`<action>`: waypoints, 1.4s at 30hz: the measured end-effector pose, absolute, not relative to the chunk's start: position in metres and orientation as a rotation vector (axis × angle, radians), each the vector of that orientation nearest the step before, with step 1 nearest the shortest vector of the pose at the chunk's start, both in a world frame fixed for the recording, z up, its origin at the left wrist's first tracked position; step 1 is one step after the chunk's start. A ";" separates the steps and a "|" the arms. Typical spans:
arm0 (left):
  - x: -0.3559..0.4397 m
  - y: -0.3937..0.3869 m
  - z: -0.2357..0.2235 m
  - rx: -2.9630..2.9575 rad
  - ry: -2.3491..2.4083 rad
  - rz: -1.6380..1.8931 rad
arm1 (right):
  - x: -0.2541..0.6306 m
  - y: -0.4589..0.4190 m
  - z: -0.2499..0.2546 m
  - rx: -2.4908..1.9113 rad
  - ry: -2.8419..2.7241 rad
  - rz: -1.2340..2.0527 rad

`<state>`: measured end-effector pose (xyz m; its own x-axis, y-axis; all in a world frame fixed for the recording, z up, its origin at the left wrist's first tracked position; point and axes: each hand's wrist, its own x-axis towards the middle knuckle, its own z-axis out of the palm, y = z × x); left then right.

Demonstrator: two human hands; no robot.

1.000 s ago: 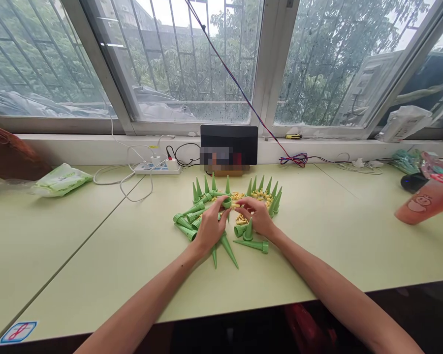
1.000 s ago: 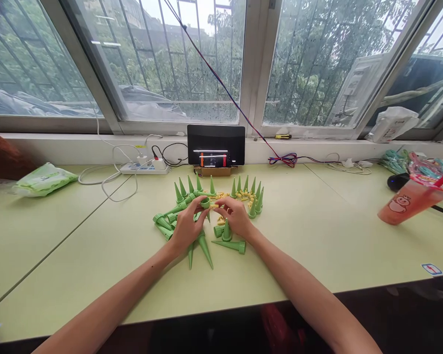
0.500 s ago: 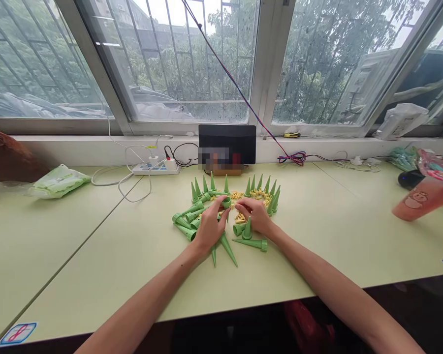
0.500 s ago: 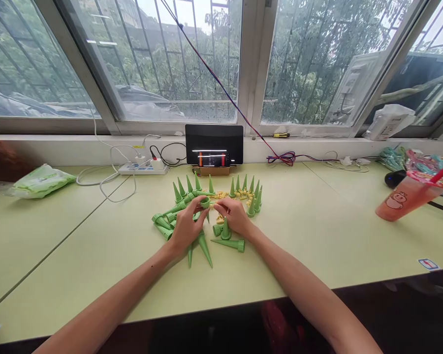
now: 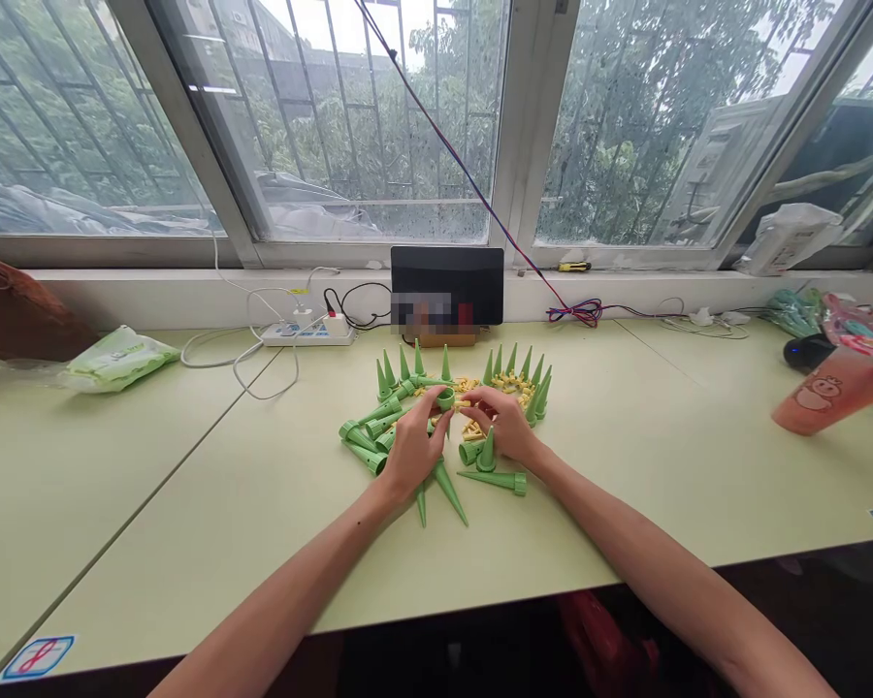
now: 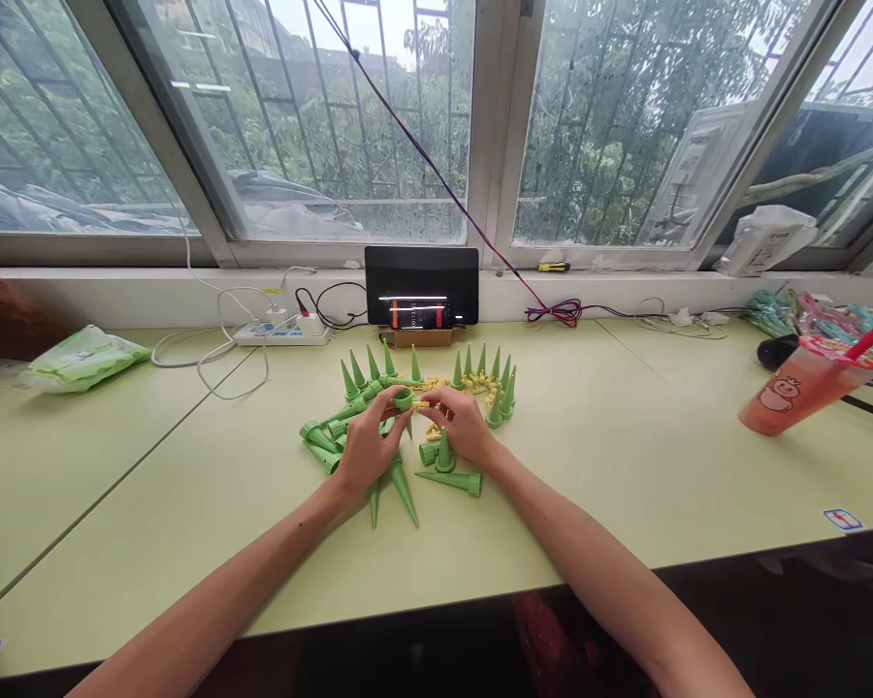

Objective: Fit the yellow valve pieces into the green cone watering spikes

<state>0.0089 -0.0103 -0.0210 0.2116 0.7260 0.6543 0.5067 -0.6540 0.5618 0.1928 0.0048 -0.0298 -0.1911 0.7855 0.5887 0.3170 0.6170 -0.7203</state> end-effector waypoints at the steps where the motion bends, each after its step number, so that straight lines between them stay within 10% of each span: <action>1: 0.009 -0.010 -0.021 2.261 1.172 1.423 | 0.193 0.005 -0.030 -0.901 -1.772 0.540; 42: 0.009 -0.014 -0.018 2.300 1.146 1.463 | 0.193 0.004 -0.030 -0.912 -1.820 0.597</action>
<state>0.0088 -0.0136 -0.0184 0.2170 0.6887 0.6918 0.5067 -0.6852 0.5232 0.1933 0.0042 -0.0297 -0.2419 0.8018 0.5464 0.3220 0.5975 -0.7343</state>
